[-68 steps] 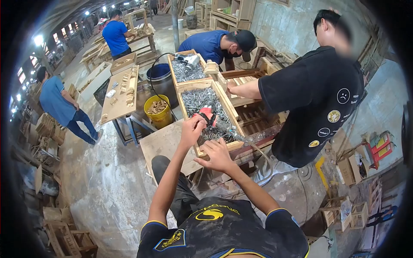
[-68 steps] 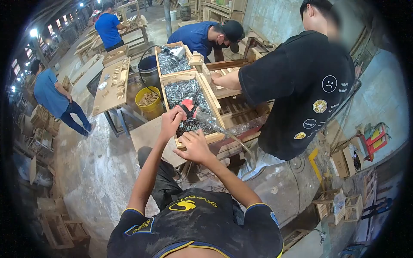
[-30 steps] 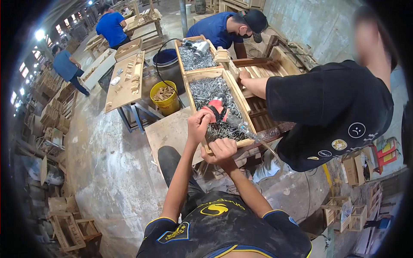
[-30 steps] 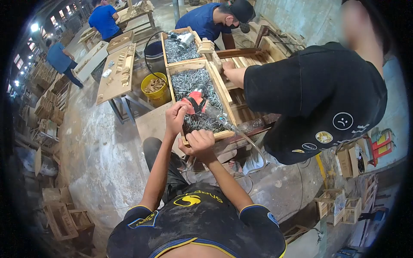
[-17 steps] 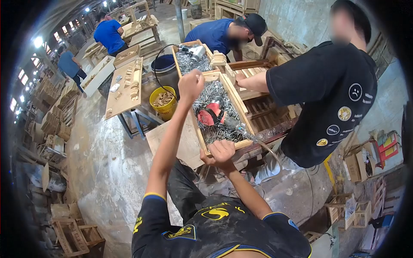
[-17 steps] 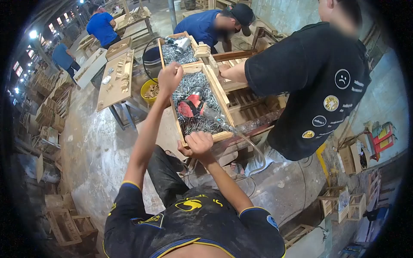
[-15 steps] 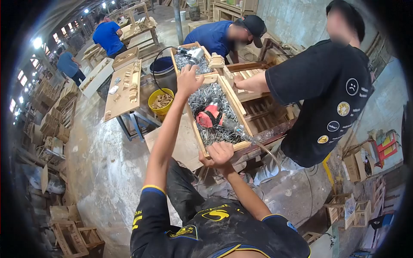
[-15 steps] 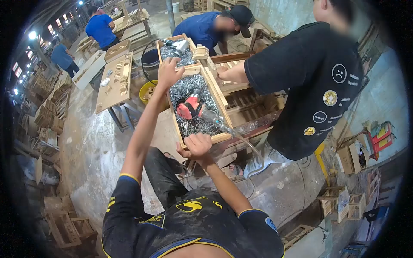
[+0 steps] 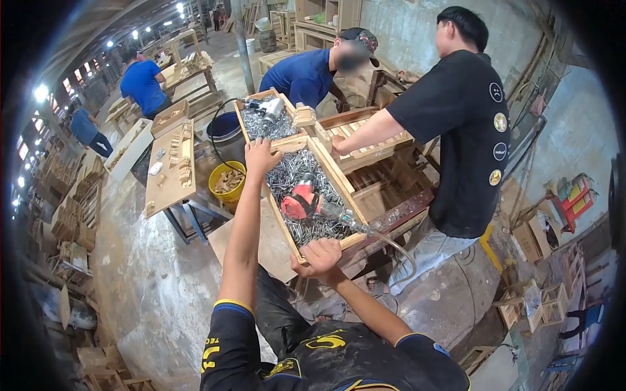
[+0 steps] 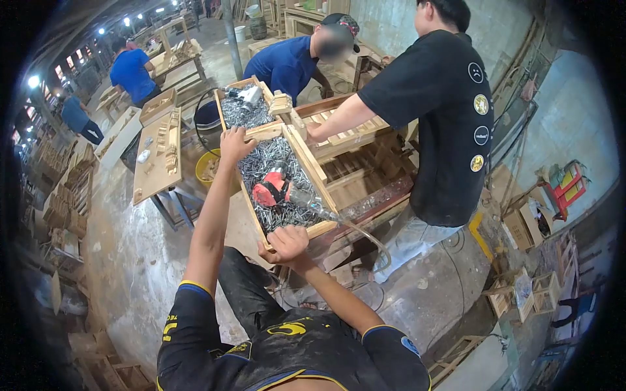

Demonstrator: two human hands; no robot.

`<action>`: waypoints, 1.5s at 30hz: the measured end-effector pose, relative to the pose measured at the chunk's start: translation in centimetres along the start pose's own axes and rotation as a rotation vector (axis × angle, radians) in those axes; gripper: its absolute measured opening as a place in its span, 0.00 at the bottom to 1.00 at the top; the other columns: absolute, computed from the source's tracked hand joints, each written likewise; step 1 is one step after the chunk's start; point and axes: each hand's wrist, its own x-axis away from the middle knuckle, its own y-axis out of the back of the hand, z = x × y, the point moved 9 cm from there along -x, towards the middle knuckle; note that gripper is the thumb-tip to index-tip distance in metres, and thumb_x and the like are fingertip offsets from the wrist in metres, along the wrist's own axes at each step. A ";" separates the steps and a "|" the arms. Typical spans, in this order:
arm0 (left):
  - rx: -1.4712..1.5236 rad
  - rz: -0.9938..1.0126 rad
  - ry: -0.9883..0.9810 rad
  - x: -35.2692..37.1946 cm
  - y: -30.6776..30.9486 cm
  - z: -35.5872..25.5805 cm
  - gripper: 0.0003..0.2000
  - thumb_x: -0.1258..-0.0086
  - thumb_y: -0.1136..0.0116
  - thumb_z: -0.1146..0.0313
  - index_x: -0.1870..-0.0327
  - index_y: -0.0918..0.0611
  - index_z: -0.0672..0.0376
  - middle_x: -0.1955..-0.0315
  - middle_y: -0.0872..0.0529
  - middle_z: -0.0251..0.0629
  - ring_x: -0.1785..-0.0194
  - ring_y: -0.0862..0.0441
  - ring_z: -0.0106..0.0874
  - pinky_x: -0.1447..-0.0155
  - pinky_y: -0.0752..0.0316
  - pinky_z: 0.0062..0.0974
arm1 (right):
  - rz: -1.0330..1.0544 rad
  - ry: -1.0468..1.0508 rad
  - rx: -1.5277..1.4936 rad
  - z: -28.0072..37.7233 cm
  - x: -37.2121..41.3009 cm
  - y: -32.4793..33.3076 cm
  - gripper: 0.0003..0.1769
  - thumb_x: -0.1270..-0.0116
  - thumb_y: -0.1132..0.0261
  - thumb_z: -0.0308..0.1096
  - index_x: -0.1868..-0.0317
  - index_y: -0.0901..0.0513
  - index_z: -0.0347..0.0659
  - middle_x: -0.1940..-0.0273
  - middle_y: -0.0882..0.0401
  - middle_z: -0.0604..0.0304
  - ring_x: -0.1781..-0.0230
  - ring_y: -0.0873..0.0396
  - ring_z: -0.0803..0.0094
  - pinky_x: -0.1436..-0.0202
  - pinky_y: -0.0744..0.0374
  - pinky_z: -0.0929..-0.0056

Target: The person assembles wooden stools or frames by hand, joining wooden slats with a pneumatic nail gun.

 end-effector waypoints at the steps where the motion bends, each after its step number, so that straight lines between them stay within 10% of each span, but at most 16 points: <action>1: 0.004 -0.017 0.004 0.0 0.1 0.1 0.21 0.50 0.37 0.49 0.63 0.19 0.58 0.62 0.20 0.42 0.51 0.23 0.41 0.38 0.37 0.41 | 0.000 -0.007 0.002 0.0 0.0 0.0 0.20 0.46 0.36 0.46 0.86 0.35 0.50 0.84 0.42 0.66 0.83 0.39 0.70 0.75 0.42 0.70; 36: 0.164 -0.023 0.094 -0.7 0.0 1.7 0.18 0.48 0.44 0.51 0.72 0.15 0.59 0.67 0.18 0.42 0.54 0.22 0.41 0.40 0.36 0.40 | 0.055 -0.035 -0.023 -0.4 0.7 -1.4 0.14 0.48 0.36 0.45 0.83 0.27 0.49 0.85 0.40 0.66 0.83 0.38 0.70 0.73 0.42 0.68; 45: 0.077 -0.050 0.027 -0.1 0.2 1.4 0.28 0.45 0.41 0.53 0.43 0.21 0.57 0.46 0.22 0.42 0.40 0.27 0.40 0.37 0.37 0.43 | 0.082 -0.037 -0.012 -0.1 0.3 -1.5 0.17 0.48 0.36 0.45 0.85 0.32 0.49 0.85 0.41 0.66 0.84 0.38 0.70 0.75 0.42 0.68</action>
